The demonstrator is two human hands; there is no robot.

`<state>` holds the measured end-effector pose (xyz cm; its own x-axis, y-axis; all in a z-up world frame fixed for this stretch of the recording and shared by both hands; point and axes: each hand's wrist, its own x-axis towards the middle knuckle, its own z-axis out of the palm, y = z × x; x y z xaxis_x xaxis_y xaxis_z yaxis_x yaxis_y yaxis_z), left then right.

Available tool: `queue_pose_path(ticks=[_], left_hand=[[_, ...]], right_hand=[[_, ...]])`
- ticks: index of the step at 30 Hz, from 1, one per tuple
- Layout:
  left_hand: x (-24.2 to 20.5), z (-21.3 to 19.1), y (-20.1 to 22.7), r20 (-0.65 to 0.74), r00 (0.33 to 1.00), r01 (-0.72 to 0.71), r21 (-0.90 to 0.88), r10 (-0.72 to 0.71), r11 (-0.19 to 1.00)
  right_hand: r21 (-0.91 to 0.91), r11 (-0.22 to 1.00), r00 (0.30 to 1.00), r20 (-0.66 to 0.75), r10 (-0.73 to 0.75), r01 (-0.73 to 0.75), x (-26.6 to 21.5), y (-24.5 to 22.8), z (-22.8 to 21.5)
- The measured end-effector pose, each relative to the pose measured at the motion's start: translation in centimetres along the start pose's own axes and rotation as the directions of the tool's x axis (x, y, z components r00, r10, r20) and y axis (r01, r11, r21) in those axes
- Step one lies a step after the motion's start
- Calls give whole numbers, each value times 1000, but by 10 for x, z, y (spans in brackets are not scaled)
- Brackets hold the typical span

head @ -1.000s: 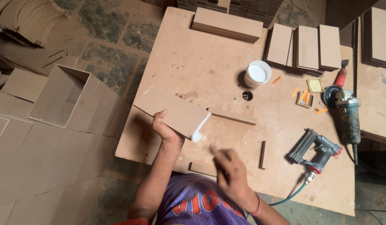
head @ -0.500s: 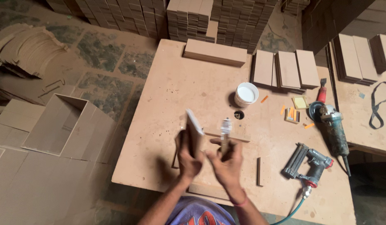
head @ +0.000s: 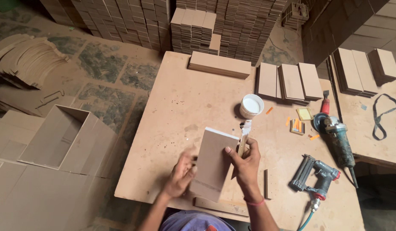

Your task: The person assembles a rectangular wooden box by applying glue to the edges of flat panels and joining them together. They use a pneumatic nail gun to fasten the corners and sides, then place the completed box on the floor.

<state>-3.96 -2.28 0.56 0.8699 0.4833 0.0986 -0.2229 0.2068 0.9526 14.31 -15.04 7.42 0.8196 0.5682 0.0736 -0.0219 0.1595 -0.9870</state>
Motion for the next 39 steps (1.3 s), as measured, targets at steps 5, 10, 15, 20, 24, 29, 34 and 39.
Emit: queue_pose_path(ticks=[5,10,15,20,24,29,34,39], left_hand=[[-4,-21,-27,192,968,153,74,-165,985],[-9,-22,-55,10,992,122,-118,-122,985],[-28,-49,-75,-356,926,59,-187,-123,981],[-46,-66,-77,-514,851,-72,-309,-103,948],[-52,-63,-72,-643,754,-111,-328,-136,938],[-38,-57,-91,-709,674,-70,-343,-209,937],[-20,-48,-98,-687,693,-89,-382,-218,920],[16,-41,-82,-667,665,-149,-558,-335,816]], right_hand=[[-108,975,976,82,204,-194,20,15,-2],[-307,945,951,238,195,-117,104,80,-48],[-883,106,848,397,-350,457,239,130,-134],[-845,-318,842,502,-198,429,299,160,-163],[-790,-373,872,466,151,486,303,157,-165],[-865,-231,895,423,138,445,302,135,-175],[-870,468,920,300,252,155,282,115,-177],[-369,901,896,284,343,-228,176,95,-149]])
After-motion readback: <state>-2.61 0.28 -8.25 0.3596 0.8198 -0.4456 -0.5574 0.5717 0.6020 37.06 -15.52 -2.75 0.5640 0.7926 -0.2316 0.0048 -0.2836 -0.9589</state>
